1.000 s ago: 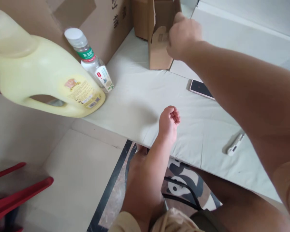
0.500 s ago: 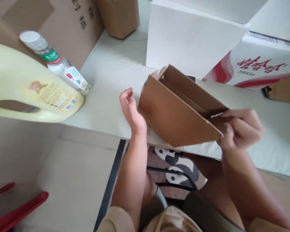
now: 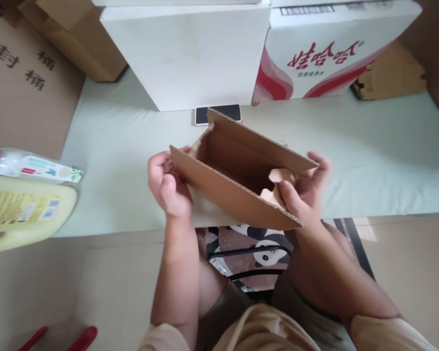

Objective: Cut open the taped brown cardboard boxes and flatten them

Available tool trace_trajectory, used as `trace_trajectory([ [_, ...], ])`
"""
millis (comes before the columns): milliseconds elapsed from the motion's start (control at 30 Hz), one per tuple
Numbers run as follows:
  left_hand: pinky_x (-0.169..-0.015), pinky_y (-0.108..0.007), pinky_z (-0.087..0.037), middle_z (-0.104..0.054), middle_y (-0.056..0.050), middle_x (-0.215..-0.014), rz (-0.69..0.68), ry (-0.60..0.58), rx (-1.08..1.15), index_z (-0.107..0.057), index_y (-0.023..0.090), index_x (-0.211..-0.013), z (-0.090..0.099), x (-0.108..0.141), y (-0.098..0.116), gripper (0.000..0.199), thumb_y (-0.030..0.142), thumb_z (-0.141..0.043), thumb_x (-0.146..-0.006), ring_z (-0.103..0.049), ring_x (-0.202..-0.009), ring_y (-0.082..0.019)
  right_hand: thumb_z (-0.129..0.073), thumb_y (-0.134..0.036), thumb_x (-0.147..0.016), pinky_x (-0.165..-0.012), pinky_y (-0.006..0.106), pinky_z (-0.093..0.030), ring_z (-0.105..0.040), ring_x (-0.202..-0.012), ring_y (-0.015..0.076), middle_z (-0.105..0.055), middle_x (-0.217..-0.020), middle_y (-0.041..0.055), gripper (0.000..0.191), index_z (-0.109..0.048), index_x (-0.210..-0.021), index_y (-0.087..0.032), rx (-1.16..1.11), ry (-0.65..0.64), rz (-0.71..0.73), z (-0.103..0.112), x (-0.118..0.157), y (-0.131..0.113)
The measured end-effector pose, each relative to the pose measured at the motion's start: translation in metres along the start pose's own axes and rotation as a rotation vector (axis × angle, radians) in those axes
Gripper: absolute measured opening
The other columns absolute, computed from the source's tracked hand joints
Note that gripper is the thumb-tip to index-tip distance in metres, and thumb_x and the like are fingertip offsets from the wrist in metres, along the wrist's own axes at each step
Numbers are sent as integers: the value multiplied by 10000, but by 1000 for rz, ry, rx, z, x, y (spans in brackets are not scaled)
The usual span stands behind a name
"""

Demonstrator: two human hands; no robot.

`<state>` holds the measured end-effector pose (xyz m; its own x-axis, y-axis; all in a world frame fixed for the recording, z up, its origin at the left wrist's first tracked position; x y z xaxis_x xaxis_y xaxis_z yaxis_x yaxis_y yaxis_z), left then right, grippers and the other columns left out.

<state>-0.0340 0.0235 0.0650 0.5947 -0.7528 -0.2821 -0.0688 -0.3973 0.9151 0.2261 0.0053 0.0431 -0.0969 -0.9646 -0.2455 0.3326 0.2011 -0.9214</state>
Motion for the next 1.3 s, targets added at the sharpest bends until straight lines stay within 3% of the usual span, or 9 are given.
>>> trace_trajectory([
  [67, -963, -384, -563, -675, -3, -757, 33, 37, -28, -596, 261, -843, -2, 1, 3, 244, 502, -628, -861, -718, -1026, -234, -586, -501, -919, -961, 536, -611, -684, -1140, 294, -655, -1248, 43, 425, -458, -1315, -411, -142, -21, 33, -5, 3, 5],
  [167, -891, -352, -576, -605, 12, -648, 38, 52, -91, -547, 254, -739, -1, 0, 1, 291, 486, -696, -833, -706, -927, -209, -587, -467, -943, -1027, 527, -602, -672, -1209, 286, -679, -1283, 61, 344, -525, -1271, -381, -212, -87, 137, -10, 6, 5],
  [333, -890, -342, -555, -678, -3, -892, -75, -32, -210, -611, 253, -912, 0, -1, -16, 420, 646, -716, -805, -678, -921, -188, -527, -487, -958, -1086, 620, -550, -655, -1287, 321, -679, -1311, 61, 208, -642, -1089, -374, -186, -180, 239, -7, 3, -1],
  [500, -1067, -407, -516, -666, -66, -1187, -252, -165, -352, -691, 260, -1177, -3, -5, -18, 503, 627, -722, -835, -657, -1135, -237, -460, -755, -879, -1075, 644, -538, -655, -1283, 372, -673, -1326, 82, 504, -696, -1040, -339, -163, -262, 274, -3, -1, 4],
  [600, -1157, -443, -472, -627, -83, -1317, -323, -252, -526, -775, 272, -1128, -3, -10, -15, 453, 632, -657, -881, -611, -1255, -271, -469, -656, -933, -1090, 625, -523, -658, -1277, 347, -669, -1336, 51, 398, -702, -1059, -358, -199, -222, 310, -2, 1, 7],
  [700, -1103, -450, -516, -641, -78, -1283, -326, -296, -558, -825, 287, -1072, -2, -11, -14, 372, 549, -600, -934, -655, -1096, -237, -445, -609, -953, -1103, 625, -510, -639, -1301, 346, -649, -1360, 38, 359, -693, -1055, -371, -188, -214, 307, -3, 6, 12],
  [900, -1141, -440, -510, -666, -60, -1195, -259, -228, -591, -834, 283, -1026, 7, -10, -18, 260, 382, -619, -920, -642, -1171, -244, -230, -773, -910, -1083, 569, -536, -599, -1355, 342, -573, -1446, 98, 639, -497, -1314, -355, -110, -135, 207, -3, 5, 24],
  [1133, -1134, -396, -480, -672, -78, -1236, -205, -105, -412, -839, 193, -1043, 26, -25, -19, 332, 231, -557, -871, -638, -1187, -214, -419, -611, -1001, -1129, 519, -496, -586, -1351, 291, -597, -1406, 95, 444, -505, -1335, -330, -217, -63, 71, -1, -1, 38],
  [1300, -1085, -363, -507, -708, -113, -1231, -93, 13, -374, -804, 136, -1032, 38, -32, -19, 365, 286, -533, -838, -644, -1208, -218, -491, -610, -1004, -987, 483, -564, -678, -1077, 258, -706, -1135, 61, 407, -603, -1207, -275, -259, -209, -36, -9, -4, 40],
])
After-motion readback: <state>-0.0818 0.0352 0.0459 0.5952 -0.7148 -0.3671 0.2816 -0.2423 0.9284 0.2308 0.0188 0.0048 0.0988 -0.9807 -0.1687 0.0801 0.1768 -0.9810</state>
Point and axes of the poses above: each hand's wrist, its own x-axis away from the middle knuckle, its own z-axis out of the back of the hand, y = z × x, the point moved 4 cm from there along -x, towards the middle knuckle
